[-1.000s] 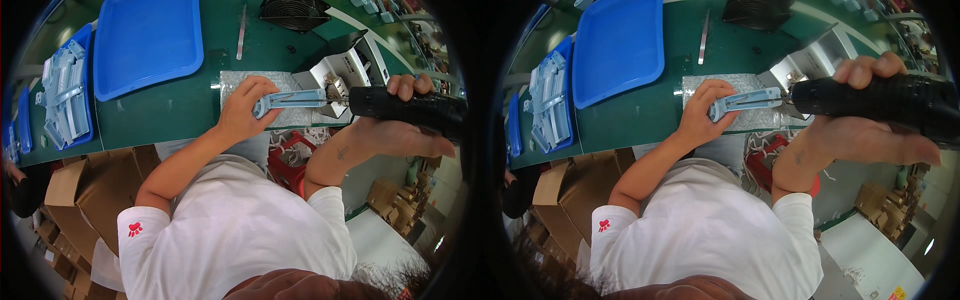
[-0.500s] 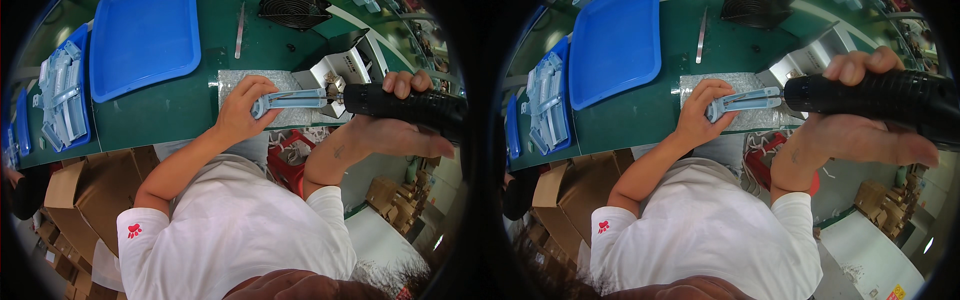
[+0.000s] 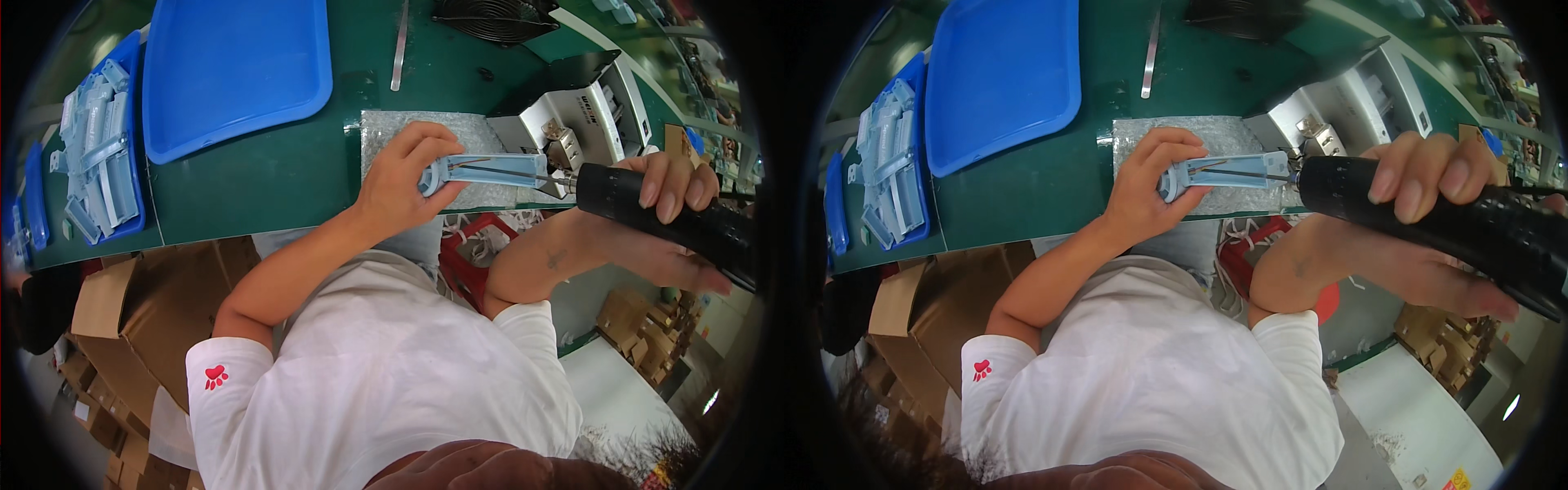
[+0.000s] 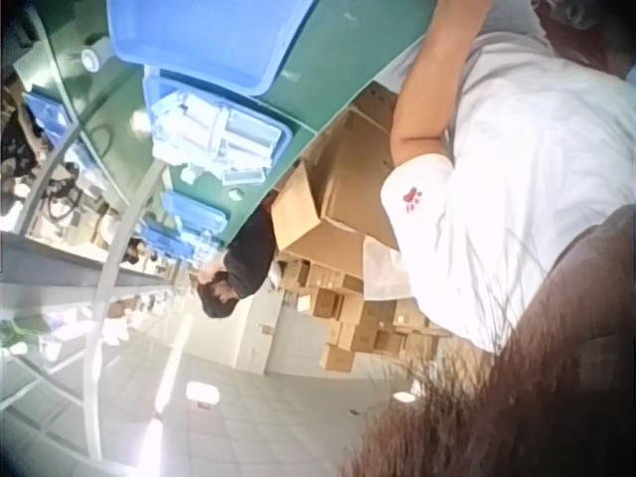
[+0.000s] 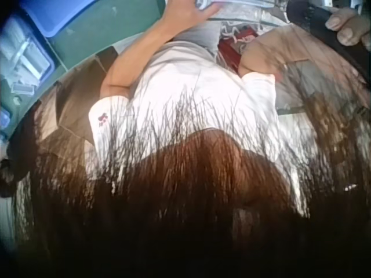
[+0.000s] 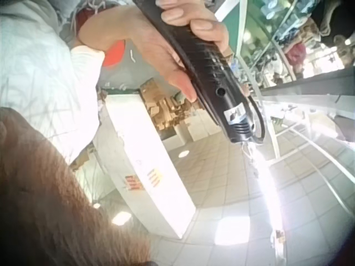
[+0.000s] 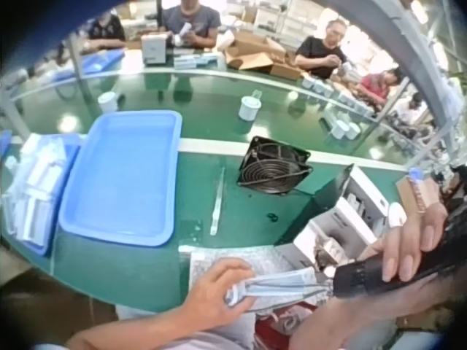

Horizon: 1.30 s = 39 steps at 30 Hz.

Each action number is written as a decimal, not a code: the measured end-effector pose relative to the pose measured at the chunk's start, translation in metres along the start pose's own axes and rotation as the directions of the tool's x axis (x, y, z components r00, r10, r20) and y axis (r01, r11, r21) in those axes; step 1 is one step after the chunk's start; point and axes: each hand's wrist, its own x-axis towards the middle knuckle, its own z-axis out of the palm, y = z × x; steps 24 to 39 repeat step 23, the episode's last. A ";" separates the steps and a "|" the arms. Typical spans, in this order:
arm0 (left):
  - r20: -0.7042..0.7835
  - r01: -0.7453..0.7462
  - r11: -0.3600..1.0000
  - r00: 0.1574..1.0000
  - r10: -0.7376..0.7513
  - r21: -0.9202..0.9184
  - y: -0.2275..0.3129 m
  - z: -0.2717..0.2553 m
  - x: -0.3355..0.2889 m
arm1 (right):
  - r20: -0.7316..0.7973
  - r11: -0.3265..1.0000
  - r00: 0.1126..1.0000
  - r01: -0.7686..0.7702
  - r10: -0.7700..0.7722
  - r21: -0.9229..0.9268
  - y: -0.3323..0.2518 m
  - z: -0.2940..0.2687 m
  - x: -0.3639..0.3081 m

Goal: The person uses a handheld electric screwdriver to fasten screws into light blue plastic components. They pick up parts from a blue tray, align them, and drive screws into place, then place the finished units back into the tray. The process is repeated for multiple identical items.

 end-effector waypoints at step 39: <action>0.084 0.578 0.816 0.815 -0.574 -0.025 -0.131 -0.193 0.336 | -0.239 0.681 0.867 0.145 -0.437 -0.718 -0.008 -0.013 0.028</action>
